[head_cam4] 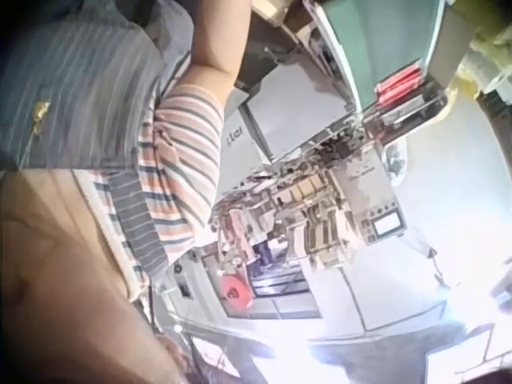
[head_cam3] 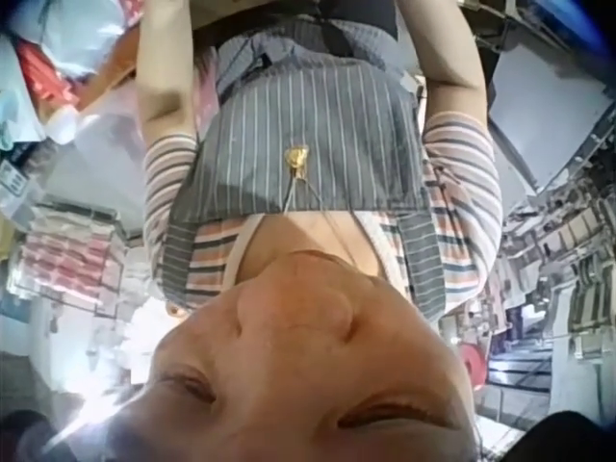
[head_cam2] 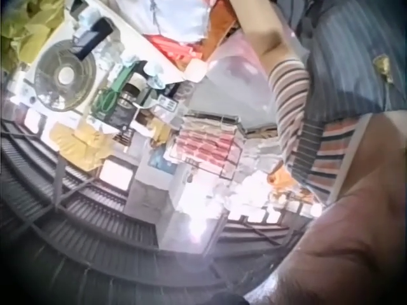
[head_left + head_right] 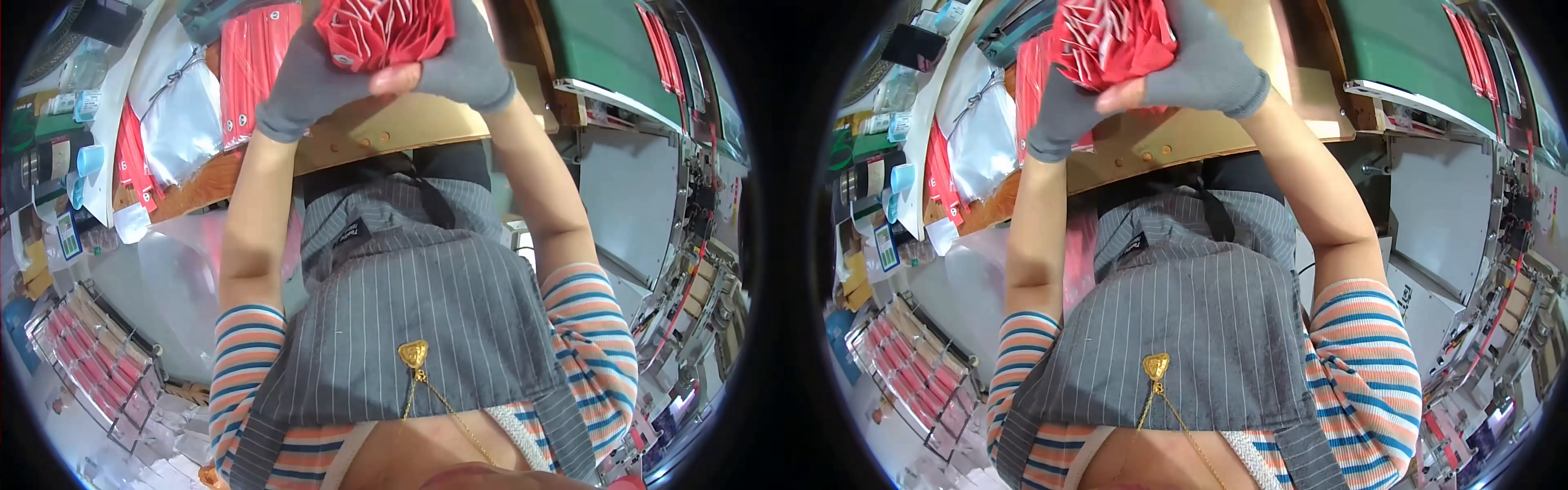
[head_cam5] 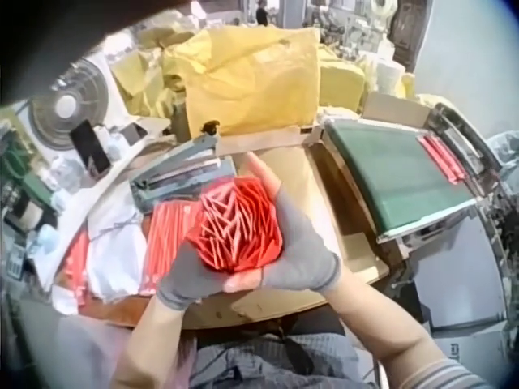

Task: Packaging red plastic items into plastic sleeves and operating a processing machine.

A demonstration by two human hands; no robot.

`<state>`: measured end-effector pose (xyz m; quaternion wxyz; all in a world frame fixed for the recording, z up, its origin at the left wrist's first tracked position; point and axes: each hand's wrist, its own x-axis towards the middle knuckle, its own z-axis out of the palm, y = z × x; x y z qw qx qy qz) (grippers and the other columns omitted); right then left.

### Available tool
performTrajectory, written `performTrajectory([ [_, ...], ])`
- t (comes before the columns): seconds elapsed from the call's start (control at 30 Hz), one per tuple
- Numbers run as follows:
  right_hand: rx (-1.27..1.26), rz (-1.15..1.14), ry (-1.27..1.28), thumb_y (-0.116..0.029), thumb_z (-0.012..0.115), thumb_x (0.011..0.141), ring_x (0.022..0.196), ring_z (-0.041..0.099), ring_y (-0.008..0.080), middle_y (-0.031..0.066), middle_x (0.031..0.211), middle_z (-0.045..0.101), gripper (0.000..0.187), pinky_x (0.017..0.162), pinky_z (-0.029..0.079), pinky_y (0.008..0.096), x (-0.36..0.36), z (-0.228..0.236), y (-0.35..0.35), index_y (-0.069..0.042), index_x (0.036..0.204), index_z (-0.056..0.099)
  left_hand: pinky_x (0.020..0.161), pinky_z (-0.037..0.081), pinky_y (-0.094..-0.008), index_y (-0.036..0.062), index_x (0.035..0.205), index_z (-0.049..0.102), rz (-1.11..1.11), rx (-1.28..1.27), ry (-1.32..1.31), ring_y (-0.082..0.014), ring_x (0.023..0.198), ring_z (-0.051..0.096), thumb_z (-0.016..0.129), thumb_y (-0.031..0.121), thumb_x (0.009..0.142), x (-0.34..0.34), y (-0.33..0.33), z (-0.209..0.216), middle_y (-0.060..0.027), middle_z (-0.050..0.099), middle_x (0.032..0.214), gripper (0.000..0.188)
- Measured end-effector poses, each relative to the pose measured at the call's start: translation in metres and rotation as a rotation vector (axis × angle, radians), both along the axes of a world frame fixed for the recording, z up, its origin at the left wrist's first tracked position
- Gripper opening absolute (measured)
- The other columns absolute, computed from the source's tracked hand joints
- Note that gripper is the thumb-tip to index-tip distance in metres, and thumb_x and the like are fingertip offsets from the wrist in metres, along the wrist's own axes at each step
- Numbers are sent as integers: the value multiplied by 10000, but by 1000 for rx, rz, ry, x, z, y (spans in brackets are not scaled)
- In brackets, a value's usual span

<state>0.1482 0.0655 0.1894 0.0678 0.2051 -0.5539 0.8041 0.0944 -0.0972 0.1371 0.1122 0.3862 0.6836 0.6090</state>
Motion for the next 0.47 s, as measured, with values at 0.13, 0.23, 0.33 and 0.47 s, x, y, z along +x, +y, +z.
performTrajectory([
  [0.13, 325, -118, -53, -141, 851, 569, 1087, 468, 173, 97, 1185, 472, 982, 938, 387, 302, 11, -15, -12, -24, 1353, 271, 826, 481, -311, 36, 1132, 516, 49, 60, 5, -169, 930, 589, 781, 150, 628, 19, -1, -12, -67, 611, 1028, 581],
  [0.23, 246, -206, -317, -196, 736, 676, 1034, 517, 179, 110, 1151, 513, 740, 892, 417, 294, 34, 23, -48, -23, 1292, 364, 792, 496, -309, 36, 1128, 522, -94, 136, -493, -160, 899, 598, 733, 74, 667, 38, -22, 4, -65, 615, 997, 509],
  [0.33, 440, -248, 66, -176, 675, 732, 984, 542, 172, 105, 1080, 572, 625, 834, 432, 292, 21, 10, -36, 12, 1261, 401, 805, 507, -337, 26, 1173, 467, -209, 636, -872, -192, 901, 596, 737, 125, 657, 74, -14, 5, -86, 586, 997, 591],
  [0.47, 381, 701, -463, -287, 655, 689, 1190, 435, 229, 176, 1283, 451, 762, 995, 319, 329, -6, -25, -29, -6, 1329, 352, 981, 383, -363, 52, 1288, 355, 127, 664, -622, -225, 1160, 442, 684, 277, 719, 101, -22, -32, -100, 449, 1229, 695],
])
